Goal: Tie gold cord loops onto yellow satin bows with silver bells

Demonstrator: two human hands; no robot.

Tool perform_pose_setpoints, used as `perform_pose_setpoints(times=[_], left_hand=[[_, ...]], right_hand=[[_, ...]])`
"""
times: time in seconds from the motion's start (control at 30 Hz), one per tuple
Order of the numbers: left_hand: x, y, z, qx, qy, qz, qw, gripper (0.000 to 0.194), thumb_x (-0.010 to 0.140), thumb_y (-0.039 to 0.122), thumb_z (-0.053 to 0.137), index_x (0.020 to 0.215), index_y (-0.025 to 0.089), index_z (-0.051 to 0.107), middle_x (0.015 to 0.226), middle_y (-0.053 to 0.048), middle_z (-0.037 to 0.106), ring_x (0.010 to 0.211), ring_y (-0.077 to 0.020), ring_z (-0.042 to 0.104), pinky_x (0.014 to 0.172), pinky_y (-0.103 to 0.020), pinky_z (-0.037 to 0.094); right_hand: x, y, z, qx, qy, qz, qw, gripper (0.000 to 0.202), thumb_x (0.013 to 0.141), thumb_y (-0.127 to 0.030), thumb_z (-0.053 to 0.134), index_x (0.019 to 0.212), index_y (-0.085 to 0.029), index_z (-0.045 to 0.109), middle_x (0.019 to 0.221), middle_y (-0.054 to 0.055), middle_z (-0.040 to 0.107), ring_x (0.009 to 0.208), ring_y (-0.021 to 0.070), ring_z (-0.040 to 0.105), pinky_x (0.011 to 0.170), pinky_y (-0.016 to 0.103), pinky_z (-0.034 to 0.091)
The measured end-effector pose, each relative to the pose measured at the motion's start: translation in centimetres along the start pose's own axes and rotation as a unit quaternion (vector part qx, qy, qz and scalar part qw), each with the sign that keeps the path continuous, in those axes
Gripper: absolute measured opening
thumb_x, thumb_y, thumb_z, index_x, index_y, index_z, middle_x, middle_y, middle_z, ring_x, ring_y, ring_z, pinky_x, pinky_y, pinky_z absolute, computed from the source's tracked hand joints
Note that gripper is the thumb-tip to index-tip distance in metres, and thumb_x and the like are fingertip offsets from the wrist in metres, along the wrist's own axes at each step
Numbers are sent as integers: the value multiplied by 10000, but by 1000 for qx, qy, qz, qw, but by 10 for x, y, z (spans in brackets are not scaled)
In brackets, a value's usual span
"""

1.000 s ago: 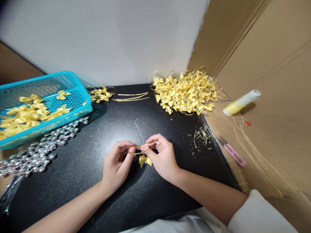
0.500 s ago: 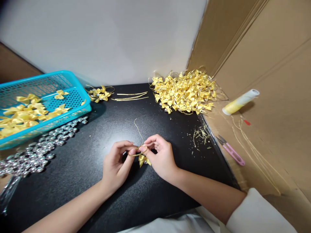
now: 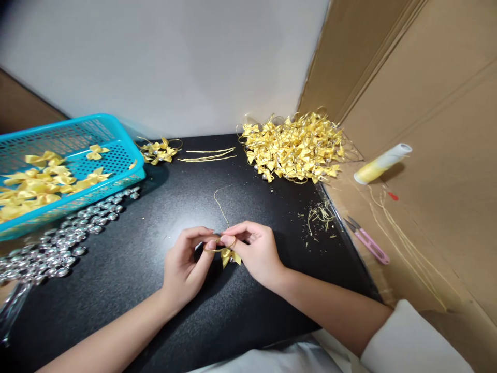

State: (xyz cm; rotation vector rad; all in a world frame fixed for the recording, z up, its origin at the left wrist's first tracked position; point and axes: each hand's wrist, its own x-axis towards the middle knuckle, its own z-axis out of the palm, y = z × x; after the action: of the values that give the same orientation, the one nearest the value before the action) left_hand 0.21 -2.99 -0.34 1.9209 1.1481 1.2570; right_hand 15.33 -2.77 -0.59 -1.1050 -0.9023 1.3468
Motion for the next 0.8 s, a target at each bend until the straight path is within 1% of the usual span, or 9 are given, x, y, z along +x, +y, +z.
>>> perform_pose_setpoints(times=[0.1,0.2,0.3,0.53,0.67,0.8], left_hand=[[0,0,-1,10,-1,-9,1000,146,899,125,557,1019,206,537,803,10,695,713,-107,685,661,-192,526],[1,-1,-3,29,-14,-16,999,65,903,135,553,919,196,565,768,5,678,687,-114,666,649,-213,514],[2,-1,-4,43,-26,-14,999,81,902,137,552,847,190,579,734,5,665,663,-120,644,638,-232,501],[6,0,-5,60,-13,1,998,30,865,159,634,873,184,650,750,-3,676,699,-136,625,646,-253,489],[7,1,-5,46,-17,15,999,44,853,139,658,857,182,668,767,-7,705,727,-140,626,698,-271,496],[6,0,-6,24,-12,14,1000,66,853,120,662,855,182,682,761,-3,708,722,-131,620,692,-264,494]], right_hand=[[1,-2,-1,2,1,3,1000,145,638,-263,844,668,-203,715,701,13,738,660,150,705,644,265,590],[1,-3,-1,-7,3,2,1000,148,644,-276,840,674,-202,716,708,16,739,663,151,703,650,272,591],[1,-4,-2,-16,6,-8,1000,132,652,-267,832,674,-201,720,716,20,741,670,151,702,655,271,592],[0,-4,-2,-17,6,-30,999,77,669,-200,808,671,-211,732,734,18,746,697,146,711,685,262,600],[0,-4,-2,-18,7,-38,999,70,674,-185,799,669,-217,738,739,22,751,704,150,719,689,265,606],[-1,-3,-2,-18,6,-40,999,69,676,-192,804,673,-224,743,763,25,759,734,161,728,711,282,613]])
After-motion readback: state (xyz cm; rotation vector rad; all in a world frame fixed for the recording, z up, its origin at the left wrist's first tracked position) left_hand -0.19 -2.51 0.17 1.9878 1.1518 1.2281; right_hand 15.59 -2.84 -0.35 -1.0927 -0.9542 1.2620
